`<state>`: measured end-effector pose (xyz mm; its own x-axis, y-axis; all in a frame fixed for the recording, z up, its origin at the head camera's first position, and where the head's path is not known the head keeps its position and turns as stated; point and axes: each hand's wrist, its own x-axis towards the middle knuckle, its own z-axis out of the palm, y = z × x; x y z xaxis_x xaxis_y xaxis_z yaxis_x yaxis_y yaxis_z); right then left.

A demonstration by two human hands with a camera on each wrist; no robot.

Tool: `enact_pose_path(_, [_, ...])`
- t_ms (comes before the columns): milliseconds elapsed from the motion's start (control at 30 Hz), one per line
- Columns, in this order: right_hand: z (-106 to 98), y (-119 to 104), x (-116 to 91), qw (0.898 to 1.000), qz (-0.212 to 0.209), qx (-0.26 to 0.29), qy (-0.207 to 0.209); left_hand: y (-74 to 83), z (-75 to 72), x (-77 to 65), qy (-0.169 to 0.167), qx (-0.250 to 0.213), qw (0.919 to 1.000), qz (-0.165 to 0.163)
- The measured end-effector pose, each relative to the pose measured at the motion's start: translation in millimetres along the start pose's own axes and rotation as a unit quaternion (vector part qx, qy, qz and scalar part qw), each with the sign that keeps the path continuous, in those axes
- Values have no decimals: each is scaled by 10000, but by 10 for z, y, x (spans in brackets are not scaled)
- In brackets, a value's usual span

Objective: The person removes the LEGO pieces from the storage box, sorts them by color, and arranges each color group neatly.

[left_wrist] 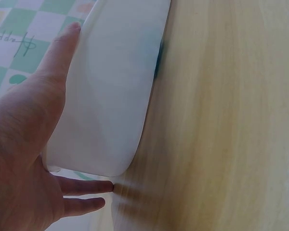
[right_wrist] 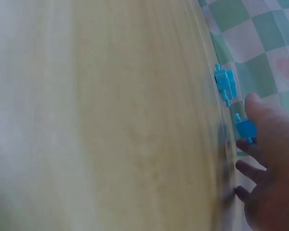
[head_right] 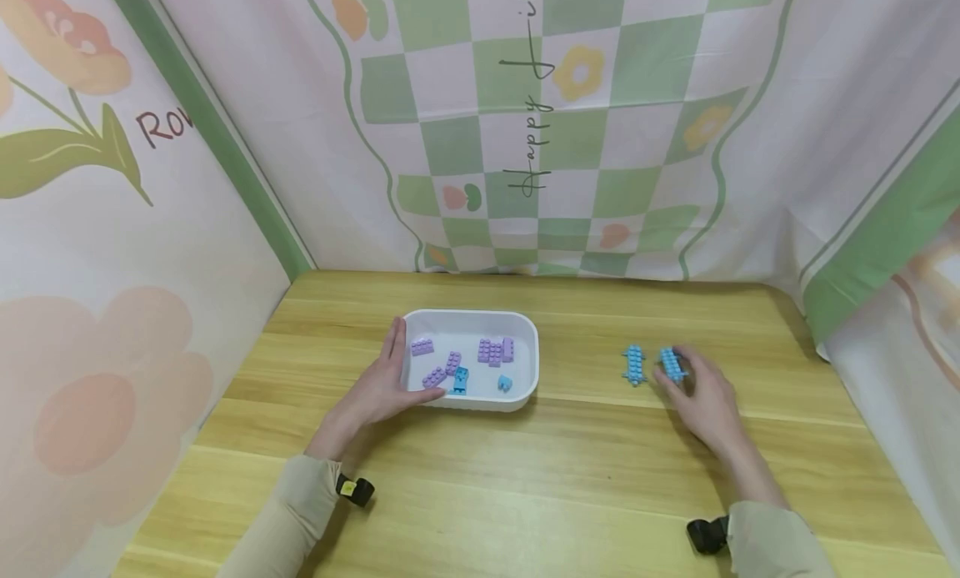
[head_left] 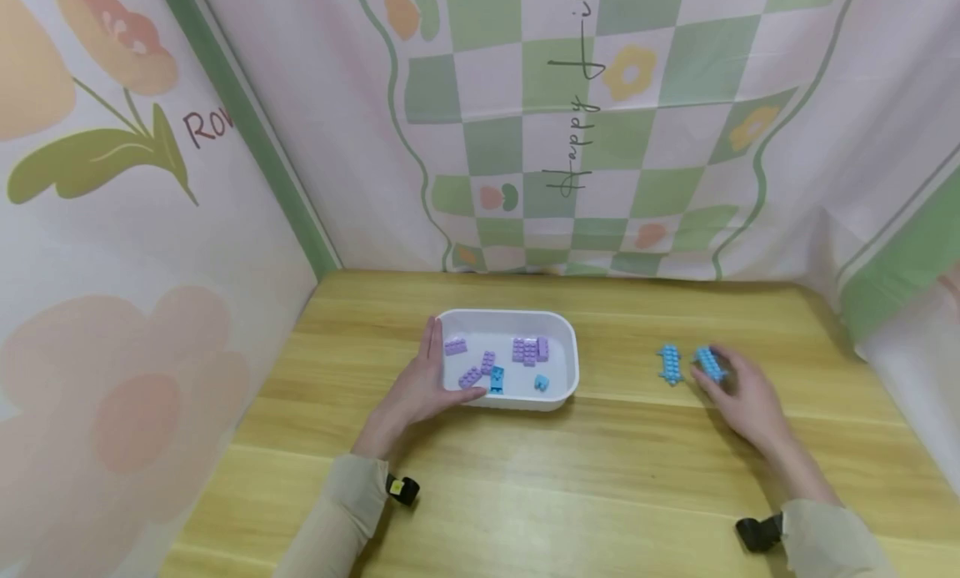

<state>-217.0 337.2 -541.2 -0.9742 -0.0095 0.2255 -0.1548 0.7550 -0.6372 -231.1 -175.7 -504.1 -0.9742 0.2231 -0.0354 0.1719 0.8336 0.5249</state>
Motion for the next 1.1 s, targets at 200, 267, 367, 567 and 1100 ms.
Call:
enact_pose_path(200, [38,75,-33,9998,-120,-171,50,10,1,3,-7,-40,10000,-21])
enact_pose_path(267, [50,100,-37,9996,-189,-198,105,14,2,4,-5,-63,10000,-22])
enact_pose_path(367, [70,136,-45,9989,-364,-210,219,19,-1,-3,-26,-52,10000,-51])
enact_pose_path(567, [118,174,-86,9970,-614,-130,460,16,3,-14,-44,14,10000,-70])
enact_pose_path(1100, [85,90,-118,9994,-18,290,194,20,-22,-40,10,-91,10000,-3])
